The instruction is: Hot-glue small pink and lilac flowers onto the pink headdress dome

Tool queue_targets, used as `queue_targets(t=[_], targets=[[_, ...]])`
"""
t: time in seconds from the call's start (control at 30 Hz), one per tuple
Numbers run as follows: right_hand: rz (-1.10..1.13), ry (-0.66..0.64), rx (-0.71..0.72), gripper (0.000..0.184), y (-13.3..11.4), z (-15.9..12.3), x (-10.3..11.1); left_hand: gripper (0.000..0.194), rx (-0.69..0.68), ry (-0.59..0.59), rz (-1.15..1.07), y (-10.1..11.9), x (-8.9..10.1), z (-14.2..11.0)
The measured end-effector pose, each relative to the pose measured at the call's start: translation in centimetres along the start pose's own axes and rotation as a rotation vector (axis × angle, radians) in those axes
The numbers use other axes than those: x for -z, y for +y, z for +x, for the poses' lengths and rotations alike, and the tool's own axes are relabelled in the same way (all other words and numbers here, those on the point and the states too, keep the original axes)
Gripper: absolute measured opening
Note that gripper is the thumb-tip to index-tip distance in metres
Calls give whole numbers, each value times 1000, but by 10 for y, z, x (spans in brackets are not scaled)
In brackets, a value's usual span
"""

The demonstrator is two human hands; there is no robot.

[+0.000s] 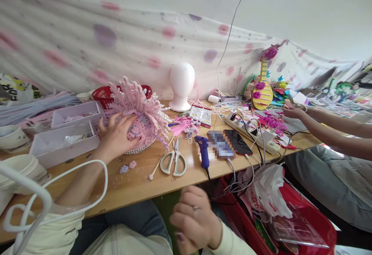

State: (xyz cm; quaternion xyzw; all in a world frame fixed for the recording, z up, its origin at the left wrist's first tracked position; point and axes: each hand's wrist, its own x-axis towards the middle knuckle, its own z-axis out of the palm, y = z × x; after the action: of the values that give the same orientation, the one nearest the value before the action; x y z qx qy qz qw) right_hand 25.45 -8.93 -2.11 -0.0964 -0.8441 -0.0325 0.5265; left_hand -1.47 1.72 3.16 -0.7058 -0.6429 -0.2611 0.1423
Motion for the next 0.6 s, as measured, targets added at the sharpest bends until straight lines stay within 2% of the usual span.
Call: queue_targets(t=[0.03,0.07,0.13,0.2,0.3,0.6], targets=[[15,-27,68,27,0,-5,-15,56,-1,-6,1,0,0,0],[29,-46,74,27,1,-11,-28,57,2,-13,2,0,1,0],[71,-91,34,25,4,-25,-45,61,14,-29,3,0,2,1],[94,-143,-33,21,9,-36,-52,65,25,-45,-5,0,3,1],[105,-184,-106,19,13,-44,-49,71,26,-61,-24,-2,2,2],[127,-89,-123,16,14,-32,-37,76,32,-48,-43,5,2,0]])
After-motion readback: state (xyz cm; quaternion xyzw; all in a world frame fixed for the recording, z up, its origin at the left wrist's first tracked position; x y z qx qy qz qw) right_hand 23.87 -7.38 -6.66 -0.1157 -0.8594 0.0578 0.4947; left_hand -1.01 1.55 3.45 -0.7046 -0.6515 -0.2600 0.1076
